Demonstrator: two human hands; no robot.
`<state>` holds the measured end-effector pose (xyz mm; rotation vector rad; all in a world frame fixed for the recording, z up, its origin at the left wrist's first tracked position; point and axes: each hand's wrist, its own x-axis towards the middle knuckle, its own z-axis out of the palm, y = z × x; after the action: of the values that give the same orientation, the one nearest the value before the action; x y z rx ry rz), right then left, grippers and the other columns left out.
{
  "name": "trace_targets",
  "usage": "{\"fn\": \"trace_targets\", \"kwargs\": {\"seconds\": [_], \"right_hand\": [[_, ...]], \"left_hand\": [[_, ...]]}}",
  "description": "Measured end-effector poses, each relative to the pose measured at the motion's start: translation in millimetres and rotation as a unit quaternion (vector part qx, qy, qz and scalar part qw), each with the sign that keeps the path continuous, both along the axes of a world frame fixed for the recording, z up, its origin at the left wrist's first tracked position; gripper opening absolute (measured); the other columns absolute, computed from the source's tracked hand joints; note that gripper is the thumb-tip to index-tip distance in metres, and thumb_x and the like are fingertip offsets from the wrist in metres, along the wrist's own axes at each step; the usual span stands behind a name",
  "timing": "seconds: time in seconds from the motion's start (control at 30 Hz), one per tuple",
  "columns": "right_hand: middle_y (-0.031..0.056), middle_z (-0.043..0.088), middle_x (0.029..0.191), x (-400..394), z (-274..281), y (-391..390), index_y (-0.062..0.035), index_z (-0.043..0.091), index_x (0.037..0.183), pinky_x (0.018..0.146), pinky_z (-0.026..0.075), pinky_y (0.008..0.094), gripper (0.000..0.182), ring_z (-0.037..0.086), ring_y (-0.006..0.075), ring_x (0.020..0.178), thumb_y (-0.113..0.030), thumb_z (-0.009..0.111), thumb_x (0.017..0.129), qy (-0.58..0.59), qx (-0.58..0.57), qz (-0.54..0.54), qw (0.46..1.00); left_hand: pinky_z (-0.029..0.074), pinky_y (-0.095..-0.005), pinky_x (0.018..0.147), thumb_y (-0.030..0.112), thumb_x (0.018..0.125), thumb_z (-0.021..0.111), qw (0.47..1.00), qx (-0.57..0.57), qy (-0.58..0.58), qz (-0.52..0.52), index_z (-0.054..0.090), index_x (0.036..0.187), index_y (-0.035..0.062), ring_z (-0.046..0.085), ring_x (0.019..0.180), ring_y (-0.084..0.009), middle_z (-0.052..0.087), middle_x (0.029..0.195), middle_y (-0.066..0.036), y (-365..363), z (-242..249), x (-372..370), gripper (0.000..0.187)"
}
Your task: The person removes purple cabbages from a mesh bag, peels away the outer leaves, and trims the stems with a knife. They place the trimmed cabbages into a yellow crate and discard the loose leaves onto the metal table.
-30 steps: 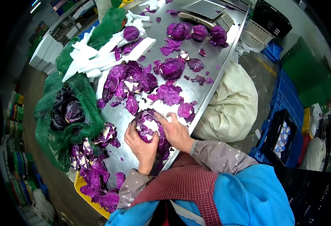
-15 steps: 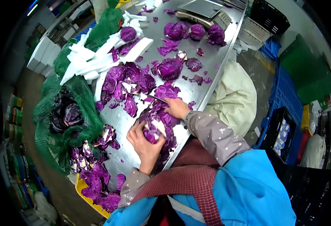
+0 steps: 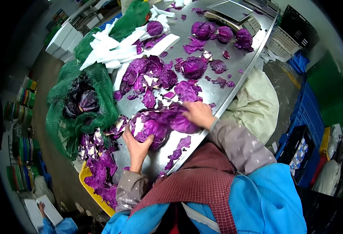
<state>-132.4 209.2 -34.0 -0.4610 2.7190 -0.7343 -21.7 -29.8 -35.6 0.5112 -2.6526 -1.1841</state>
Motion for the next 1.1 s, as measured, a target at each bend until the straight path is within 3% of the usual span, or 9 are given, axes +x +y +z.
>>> {"fn": "trace_targets", "kwargs": {"seconds": [0.03,0.17,0.27,0.33,0.47,0.6,0.83,0.97,1.1], "right_hand": [[0.0167,0.063,0.072,-7.6,-26.8,6.1,-0.0063,0.056,0.101,0.061,0.05,0.0485,0.022,0.064,0.0371,0.072,-0.011,0.058,0.08,0.096,0.033,0.009,0.995],[0.0188,0.063,0.085,-17.0,-33.9,-19.8,-0.0065,0.055,0.104,0.066,0.05,0.0488,0.03,0.063,0.0379,0.081,-0.002,0.054,0.074,0.092,0.038,0.002,0.995],[0.0223,0.05,0.111,-8.6,-7.4,-14.5,-0.0086,0.044,0.125,0.071,0.051,0.0472,0.055,0.061,0.0399,0.084,-0.011,0.062,0.073,0.135,-0.018,0.038,0.99],[0.0208,0.046,0.113,8.6,40.2,-23.4,-0.0106,0.034,0.135,0.072,0.052,0.0454,0.069,0.06,0.0392,0.087,-0.016,0.065,0.074,0.095,-0.048,0.077,0.991],[0.0153,0.049,0.108,28.7,48.0,-30.1,-0.0178,0.044,0.133,0.068,0.051,0.0417,0.05,0.06,0.0332,0.079,-0.013,0.055,0.085,0.115,-0.12,0.105,0.98],[0.0145,0.049,0.108,32.8,35.5,-33.2,-0.0205,0.047,0.133,0.067,0.052,0.0395,0.049,0.061,0.0312,0.08,-0.007,0.053,0.086,0.102,-0.146,0.1,0.979],[0.0196,0.047,0.097,13.4,40.0,-60.8,-0.0163,0.047,0.132,0.059,0.055,0.0404,0.05,0.064,0.0319,0.068,-0.006,0.05,0.083,0.119,-0.004,0.098,0.988],[0.0235,0.049,0.103,-28.0,38.6,-73.9,-0.012,0.049,0.13,0.06,0.054,0.0406,0.047,0.065,0.0337,0.073,-0.005,0.051,0.083,0.08,0.053,0.139,0.986],[0.0211,0.051,0.1,-75.6,38.8,-70.2,-0.0224,0.05,0.13,0.065,0.054,0.0402,0.042,0.065,0.0336,0.075,-0.018,0.049,0.089,0.101,0.11,0.231,0.961]], "left_hand": [[0.032,-0.0467,0.103,0.032,0.059,0.078,0.999,-0.01,0.009,-0.037,0.024,0.136,-0.0046,0.035,0.121,-0.0384,0.032,0.128,-0.025,1.6,5.0,1.8,0.101],[0.031,-0.0495,0.103,0.032,0.057,0.079,0.989,-0.092,0.071,-0.09,0.025,0.136,-0.0026,0.033,0.121,-0.0417,0.031,0.129,-0.026,15.6,4.9,7.9,0.102],[0.031,-0.0501,0.102,0.031,0.057,0.08,0.99,-0.087,0.073,-0.077,0.026,0.136,-0.0026,0.033,0.12,-0.0423,0.032,0.128,-0.026,17.4,4.8,4.7,0.101],[0.031,-0.0511,0.102,0.029,0.058,0.08,0.989,-0.098,0.069,-0.083,0.026,0.135,-0.0035,0.034,0.119,-0.0423,0.035,0.127,-0.026,20.2,9.9,-1.0,0.1],[0.033,-0.0513,0.1,0.028,0.056,0.084,0.979,-0.138,0.112,-0.099,0.027,0.132,-0.0071,0.036,0.115,-0.0417,0.037,0.128,-0.026,36.4,14.3,-15.0,0.101],[0.032,-0.0493,0.1,0.026,0.055,0.083,0.978,-0.138,0.121,-0.096,0.028,0.131,-0.0075,0.038,0.114,-0.0409,0.039,0.126,-0.025,38.2,13.6,-25.5,0.099],[0.036,-0.0524,0.094,0.03,0.056,0.079,0.975,-0.173,0.109,-0.091,0.034,0.13,-0.006,0.038,0.117,-0.0413,0.041,0.128,-0.022,45.7,12.4,-44.4,0.094],[0.039,-0.0512,0.088,0.031,0.057,0.078,0.974,-0.19,0.073,-0.1,0.036,0.128,-0.0062,0.04,0.115,-0.0382,0.042,0.127,-0.021,43.2,18.5,-64.0,0.091],[0.039,-0.0518,0.087,0.032,0.058,0.077,0.975,-0.189,0.056,-0.106,0.038,0.127,-0.0057,0.041,0.115,-0.0368,0.043,0.126,-0.02,42.0,20.1,-69.7,0.088]]}}
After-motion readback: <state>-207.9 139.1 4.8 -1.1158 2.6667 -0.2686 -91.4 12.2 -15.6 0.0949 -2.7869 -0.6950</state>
